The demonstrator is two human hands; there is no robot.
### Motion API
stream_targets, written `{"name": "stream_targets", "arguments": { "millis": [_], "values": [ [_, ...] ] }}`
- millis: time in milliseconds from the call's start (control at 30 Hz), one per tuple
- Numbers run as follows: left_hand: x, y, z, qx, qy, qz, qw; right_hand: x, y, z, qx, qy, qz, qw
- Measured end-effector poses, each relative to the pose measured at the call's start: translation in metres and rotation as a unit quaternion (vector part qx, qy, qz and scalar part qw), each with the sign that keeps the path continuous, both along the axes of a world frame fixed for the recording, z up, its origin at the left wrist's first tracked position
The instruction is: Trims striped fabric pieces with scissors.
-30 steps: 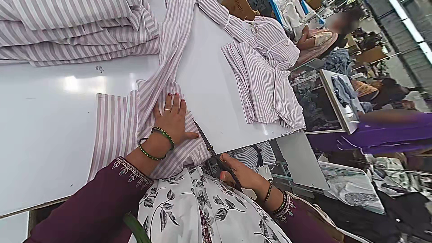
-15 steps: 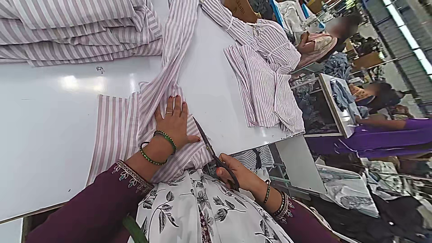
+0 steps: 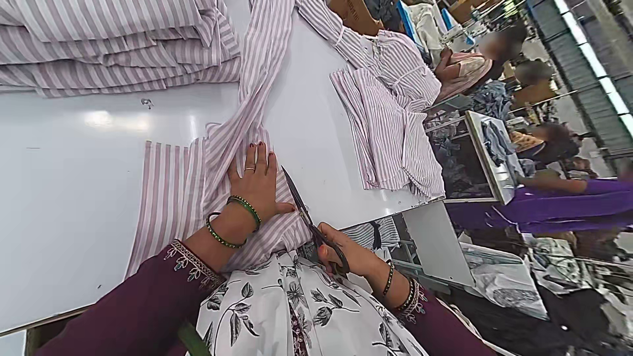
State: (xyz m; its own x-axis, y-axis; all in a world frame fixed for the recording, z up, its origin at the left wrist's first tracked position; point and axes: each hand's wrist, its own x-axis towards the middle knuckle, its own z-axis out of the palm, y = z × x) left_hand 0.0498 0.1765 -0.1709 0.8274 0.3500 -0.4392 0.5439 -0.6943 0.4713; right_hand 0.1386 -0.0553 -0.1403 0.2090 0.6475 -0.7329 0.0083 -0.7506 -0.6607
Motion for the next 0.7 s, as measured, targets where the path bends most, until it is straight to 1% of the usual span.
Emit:
{"name": "stream_targets", "arguments": {
  "millis": [100, 300, 433, 533, 600, 700],
  "values": [
    [0.0, 0.001, -0.001, -0.001, 0.0, -0.003, 1.0, -0.004, 0.001, 0.001, 0.019, -0.001, -0.034, 0.999],
    [0.0, 0.001, 0.002, -0.006, 0.015, -0.009, 1.0, -0.016, 0.003, 0.0, 0.034, -0.013, -0.06, 0.998],
    [0.0, 0.003, 0.004, -0.01, 0.025, -0.014, 1.0, -0.004, 0.001, 0.0, 0.027, -0.024, -0.08, 0.996],
    [-0.001, 0.008, -0.002, 0.0, -0.013, -0.008, 1.0, 0.01, -0.01, -0.001, 0.042, 0.014, -0.051, 0.998],
    [-0.002, 0.012, -0.006, 0.007, -0.046, 0.003, 0.999, 0.013, -0.02, -0.003, 0.046, 0.047, -0.008, 0.998],
    [0.0, 0.016, -0.006, 0.01, -0.045, 0.011, 0.999, 0.01, -0.027, -0.006, 0.047, 0.055, 0.016, 0.997]
  ]
}}
